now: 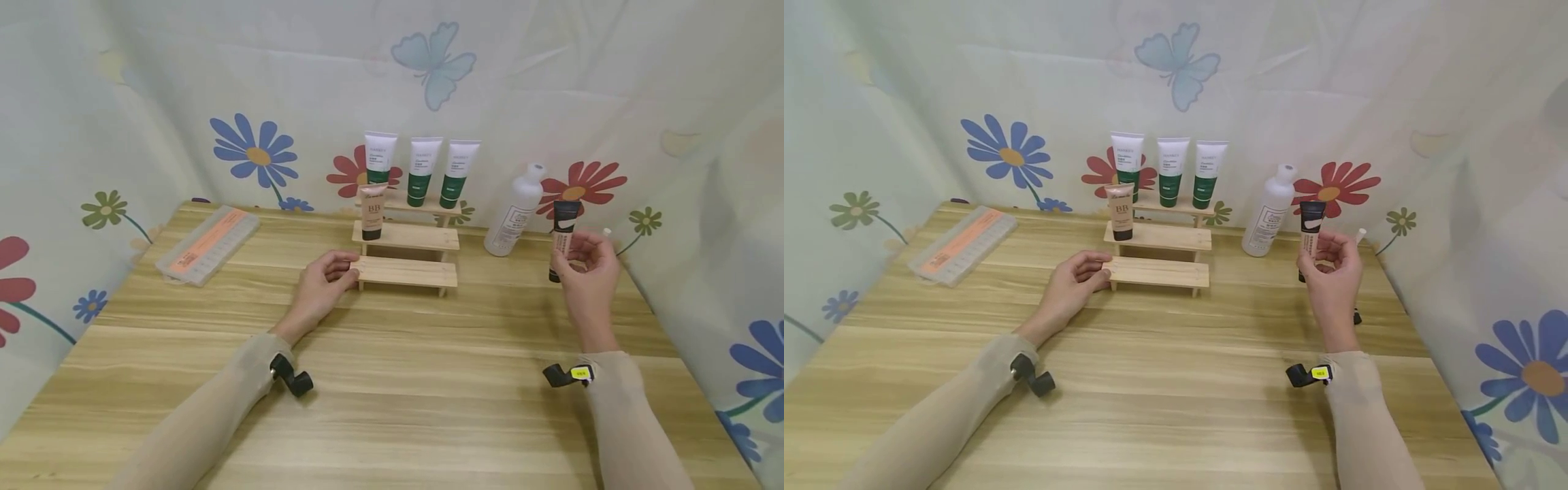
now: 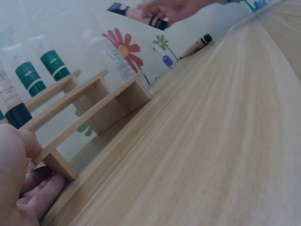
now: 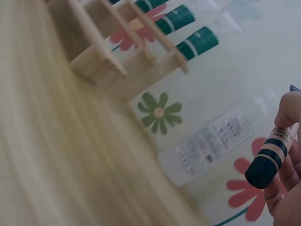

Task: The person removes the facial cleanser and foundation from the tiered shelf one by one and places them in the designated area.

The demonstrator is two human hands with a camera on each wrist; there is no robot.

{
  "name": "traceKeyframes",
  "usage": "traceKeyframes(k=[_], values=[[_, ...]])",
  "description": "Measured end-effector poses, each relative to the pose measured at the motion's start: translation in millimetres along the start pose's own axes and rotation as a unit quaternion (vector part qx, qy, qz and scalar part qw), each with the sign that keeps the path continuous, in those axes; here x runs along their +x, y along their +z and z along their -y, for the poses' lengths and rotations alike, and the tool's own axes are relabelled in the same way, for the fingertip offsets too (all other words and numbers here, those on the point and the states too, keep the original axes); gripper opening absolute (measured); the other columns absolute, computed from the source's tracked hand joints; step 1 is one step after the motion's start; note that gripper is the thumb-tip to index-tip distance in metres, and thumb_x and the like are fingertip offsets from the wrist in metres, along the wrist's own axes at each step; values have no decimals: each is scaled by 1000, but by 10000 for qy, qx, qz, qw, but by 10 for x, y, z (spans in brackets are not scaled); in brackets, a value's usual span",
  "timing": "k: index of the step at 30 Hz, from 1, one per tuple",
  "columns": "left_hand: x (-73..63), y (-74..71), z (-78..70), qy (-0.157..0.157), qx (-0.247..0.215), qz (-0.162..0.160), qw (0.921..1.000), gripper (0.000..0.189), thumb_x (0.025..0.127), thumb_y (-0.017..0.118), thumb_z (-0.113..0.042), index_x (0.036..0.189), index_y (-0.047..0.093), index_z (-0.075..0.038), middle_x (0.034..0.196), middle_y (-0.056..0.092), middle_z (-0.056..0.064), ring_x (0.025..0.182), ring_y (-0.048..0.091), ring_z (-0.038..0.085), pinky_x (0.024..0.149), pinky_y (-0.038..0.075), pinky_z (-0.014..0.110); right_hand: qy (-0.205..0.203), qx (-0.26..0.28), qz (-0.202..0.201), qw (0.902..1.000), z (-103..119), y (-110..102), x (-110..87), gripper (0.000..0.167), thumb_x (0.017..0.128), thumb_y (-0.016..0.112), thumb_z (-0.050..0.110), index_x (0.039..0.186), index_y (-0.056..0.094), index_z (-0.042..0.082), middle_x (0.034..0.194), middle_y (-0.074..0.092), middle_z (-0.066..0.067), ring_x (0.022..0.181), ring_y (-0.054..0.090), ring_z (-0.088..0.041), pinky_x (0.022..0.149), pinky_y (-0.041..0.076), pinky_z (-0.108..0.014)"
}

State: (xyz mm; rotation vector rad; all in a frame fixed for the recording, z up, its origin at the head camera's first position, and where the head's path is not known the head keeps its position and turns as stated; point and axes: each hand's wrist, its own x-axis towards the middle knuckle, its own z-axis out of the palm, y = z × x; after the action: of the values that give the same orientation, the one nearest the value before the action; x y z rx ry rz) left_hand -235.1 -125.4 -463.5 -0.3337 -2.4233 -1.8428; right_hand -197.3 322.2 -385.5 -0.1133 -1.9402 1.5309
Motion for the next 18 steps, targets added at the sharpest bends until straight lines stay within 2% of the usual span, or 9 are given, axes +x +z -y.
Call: traceKeyframes(k=[5, 10, 18], values=[[-3, -16, 3, 3, 28, 23, 10000, 28, 109, 76, -18, 135, 75, -11, 130, 78, 11, 122, 72, 25, 107, 59, 39, 175, -161, 85, 9997, -198, -115, -90, 37, 95, 79, -5, 129, 66, 2, 110, 65, 5, 94, 60, -11, 76, 52, -14], [-4, -17, 5, -14, 46, 11, 10000, 27, 108, 76, -17, 135, 75, -11, 128, 78, 12, 121, 73, 25, 107, 59, 41, 316, -97, 198, 9993, -329, -190, -165, 36, 95, 77, -10, 127, 64, 0, 108, 64, 2, 93, 60, -11, 79, 53, -12], [-11, -9, -24, -80, 7, 19, 10000, 27, 109, 76, -18, 135, 75, -12, 128, 78, 12, 120, 73, 25, 105, 60, 37, 513, -440, 364, 9970, -473, -207, -260, 38, 95, 78, -8, 130, 65, -5, 106, 64, 4, 92, 61, -8, 79, 53, -10]])
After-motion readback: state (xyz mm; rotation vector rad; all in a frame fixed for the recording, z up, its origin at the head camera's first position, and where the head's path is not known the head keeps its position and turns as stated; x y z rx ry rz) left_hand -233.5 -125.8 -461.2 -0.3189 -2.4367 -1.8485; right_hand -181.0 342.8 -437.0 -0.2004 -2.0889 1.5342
